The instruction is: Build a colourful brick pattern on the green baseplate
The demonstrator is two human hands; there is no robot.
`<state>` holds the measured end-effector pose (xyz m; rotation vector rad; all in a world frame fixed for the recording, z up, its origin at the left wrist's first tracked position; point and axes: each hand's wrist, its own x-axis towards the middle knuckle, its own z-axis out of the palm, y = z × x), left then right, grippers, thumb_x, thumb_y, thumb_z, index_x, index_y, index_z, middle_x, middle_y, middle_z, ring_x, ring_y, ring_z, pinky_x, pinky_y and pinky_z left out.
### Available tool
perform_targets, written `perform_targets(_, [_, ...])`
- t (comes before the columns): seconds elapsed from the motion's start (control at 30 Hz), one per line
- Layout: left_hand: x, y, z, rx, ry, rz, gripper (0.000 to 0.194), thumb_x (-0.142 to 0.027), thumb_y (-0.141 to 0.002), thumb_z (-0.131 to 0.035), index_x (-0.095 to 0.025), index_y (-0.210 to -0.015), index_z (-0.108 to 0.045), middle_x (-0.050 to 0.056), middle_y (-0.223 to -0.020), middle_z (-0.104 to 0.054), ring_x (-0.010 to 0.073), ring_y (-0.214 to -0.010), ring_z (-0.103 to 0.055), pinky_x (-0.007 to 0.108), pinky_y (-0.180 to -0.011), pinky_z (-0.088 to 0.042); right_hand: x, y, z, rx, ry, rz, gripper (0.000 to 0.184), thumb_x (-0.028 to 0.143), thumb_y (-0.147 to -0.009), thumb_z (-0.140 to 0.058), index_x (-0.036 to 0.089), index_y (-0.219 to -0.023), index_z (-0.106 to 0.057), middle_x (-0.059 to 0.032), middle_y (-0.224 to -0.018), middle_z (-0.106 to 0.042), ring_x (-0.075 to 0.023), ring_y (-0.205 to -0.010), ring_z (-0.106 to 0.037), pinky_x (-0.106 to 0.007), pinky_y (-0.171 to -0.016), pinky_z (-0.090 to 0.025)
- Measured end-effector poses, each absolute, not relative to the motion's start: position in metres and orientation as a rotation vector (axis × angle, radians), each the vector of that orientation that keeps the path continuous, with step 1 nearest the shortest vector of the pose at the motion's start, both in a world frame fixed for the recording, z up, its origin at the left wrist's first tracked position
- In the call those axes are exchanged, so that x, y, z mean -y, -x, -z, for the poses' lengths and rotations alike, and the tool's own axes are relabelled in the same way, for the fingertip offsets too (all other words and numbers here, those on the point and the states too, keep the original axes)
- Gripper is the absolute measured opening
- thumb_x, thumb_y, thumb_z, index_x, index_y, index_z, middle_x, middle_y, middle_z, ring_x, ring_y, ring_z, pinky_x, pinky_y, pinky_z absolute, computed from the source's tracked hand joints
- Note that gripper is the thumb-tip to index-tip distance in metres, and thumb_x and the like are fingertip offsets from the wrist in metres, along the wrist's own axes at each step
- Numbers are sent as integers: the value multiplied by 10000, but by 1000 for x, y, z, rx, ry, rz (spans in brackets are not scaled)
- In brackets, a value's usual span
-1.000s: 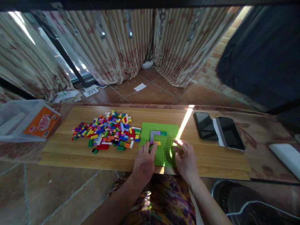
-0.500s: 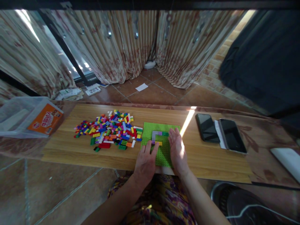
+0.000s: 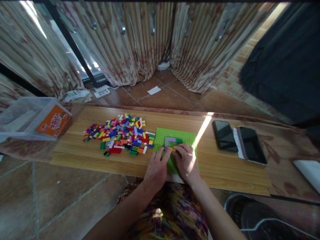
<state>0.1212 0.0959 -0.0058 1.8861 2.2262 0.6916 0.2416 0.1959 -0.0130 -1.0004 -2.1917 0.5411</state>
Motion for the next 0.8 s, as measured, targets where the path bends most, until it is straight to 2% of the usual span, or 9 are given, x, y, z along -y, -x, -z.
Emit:
perform_targets(0.2, [-85, -116, 8, -2192, -1746, -992, 455, -103, -913, -379, -124, -1367, -402, 141, -1297, -528, 226, -1259, -470, 416, -1077, -424, -189, -245, 9, 2248, 943, -572, 169, 288, -881, -581, 233, -948, -727, -76, -980, -650, -241, -927, -563, -423, -842, -494])
perform_targets(0.47, [-82, -117, 17, -2218, -1880, -885, 430, -100, -919, -379, -156, -1339, -450, 142, -1320, -495, 249, -1216, -493, 436, -1039, -459, -187, -235, 12, 2274, 969, -511, 152, 284, -862, -618, 231, -932, -743, -70, -953, -669, -239, -893, -560, -422, -839, -468])
perform_targets(0.67, [-80, -120, 21, -2260, -1950, -819, 457, -102, -926, -381, -137, -1381, -405, 146, -1266, -511, 243, -1140, -520, 431, -991, -492, -185, -235, 13, 2259, 982, -516, 154, 275, -866, -616, 205, -916, -744, -73, -935, -672, -228, -876, -558, -397, -821, -469])
perform_targets(0.8, [-79, -120, 22, -2282, -1954, -875, 455, -101, -924, -389, -138, -1378, -394, 148, -1258, -527, 246, -1159, -524, 434, -998, -493, -184, -234, 13, 2249, 995, -501, 150, 269, -863, -622, 195, -912, -744, -79, -934, -671, -229, -884, -554, -386, -821, -470])
